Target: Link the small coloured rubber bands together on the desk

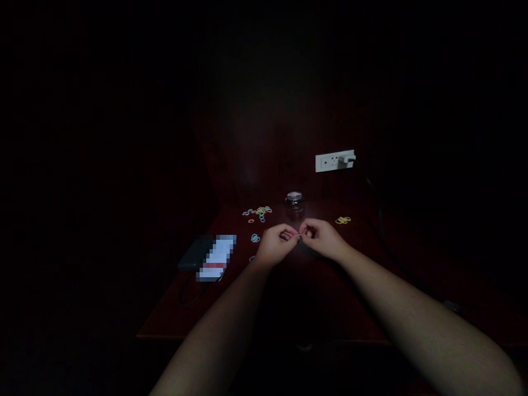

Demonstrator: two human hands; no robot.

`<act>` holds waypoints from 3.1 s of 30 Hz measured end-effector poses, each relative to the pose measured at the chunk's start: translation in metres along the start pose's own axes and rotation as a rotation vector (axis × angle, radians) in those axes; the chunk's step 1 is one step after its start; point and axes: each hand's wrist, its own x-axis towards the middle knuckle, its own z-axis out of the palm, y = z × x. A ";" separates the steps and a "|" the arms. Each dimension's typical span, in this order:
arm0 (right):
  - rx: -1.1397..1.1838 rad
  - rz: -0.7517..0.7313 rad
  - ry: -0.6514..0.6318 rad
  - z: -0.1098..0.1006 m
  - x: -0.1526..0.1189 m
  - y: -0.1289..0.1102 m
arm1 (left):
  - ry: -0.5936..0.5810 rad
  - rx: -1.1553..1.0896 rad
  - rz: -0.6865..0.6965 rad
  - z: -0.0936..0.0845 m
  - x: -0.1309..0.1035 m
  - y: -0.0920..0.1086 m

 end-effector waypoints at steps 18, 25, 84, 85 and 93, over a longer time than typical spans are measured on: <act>-0.039 -0.046 0.069 -0.002 0.001 0.004 | -0.026 -0.027 -0.020 -0.001 0.001 -0.001; -0.033 -0.155 0.107 -0.006 0.002 0.002 | -0.018 -0.101 -0.058 0.001 0.000 -0.001; 0.311 0.125 0.001 -0.007 0.004 0.011 | -0.101 -0.059 0.019 0.000 0.001 -0.004; 0.333 0.134 -0.022 -0.006 0.003 0.010 | -0.095 -0.067 0.017 0.000 0.001 -0.004; 0.393 0.171 -0.095 -0.001 0.001 0.005 | -0.027 -0.115 0.015 -0.002 0.001 0.000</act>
